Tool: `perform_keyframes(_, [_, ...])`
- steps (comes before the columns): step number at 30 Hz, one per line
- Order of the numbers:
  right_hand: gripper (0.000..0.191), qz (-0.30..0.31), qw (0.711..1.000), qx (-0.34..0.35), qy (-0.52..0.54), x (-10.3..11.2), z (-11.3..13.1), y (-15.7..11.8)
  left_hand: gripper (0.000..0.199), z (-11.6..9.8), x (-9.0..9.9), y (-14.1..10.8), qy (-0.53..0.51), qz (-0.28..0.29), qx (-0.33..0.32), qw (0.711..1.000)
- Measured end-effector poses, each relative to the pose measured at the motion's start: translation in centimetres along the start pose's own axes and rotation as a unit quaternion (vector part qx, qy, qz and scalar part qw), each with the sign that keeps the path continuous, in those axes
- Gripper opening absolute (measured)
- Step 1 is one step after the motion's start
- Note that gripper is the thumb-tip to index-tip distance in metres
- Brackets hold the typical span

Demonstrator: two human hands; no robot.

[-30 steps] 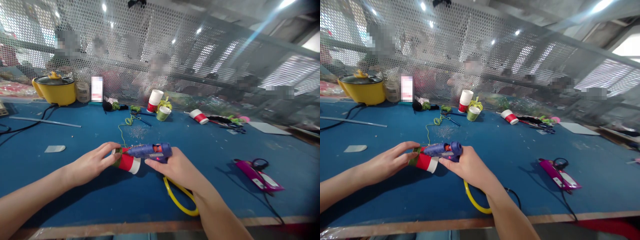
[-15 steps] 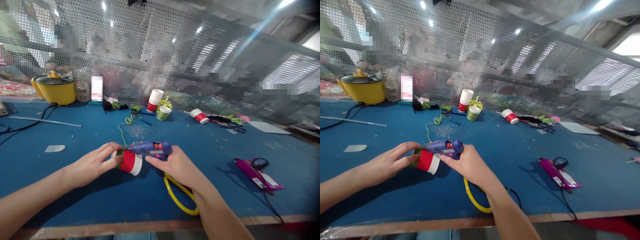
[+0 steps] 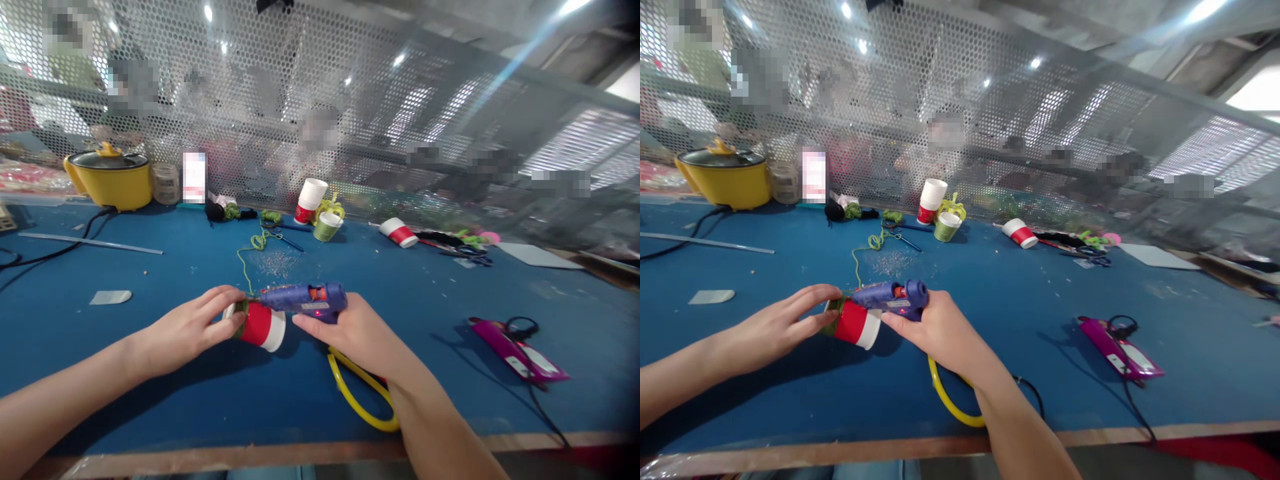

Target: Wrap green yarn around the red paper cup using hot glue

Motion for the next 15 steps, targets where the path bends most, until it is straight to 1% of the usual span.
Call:
perform_keyframes(5, [0.026,0.006,1.000,0.018,-0.018,0.07,0.32,-0.29,0.030,-0.06,0.01,0.04,0.013,-0.004,-0.011,1.000])
perform_keyframes(10, [0.029,0.010,1.000,0.011,-0.021,0.06,0.33,-0.44,0.028,-0.22,0.22,0.07,0.017,-0.008,-0.020,1.000])
perform_keyframes(15, [0.024,0.006,1.000,0.005,-0.006,0.19,0.16,-0.35,0.026,-0.30,0.31,0.18,0.018,-0.018,-0.026,0.999])
Point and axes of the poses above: each hand's wrist, its own y-axis towards the middle knuckle, its own x-axis out of the back of the hand, z = x × y, the point moved 9 cm from there along y, towards the middle knuckle, and after that the axes turned 6 degrees about -z, right-handed, at the moved point
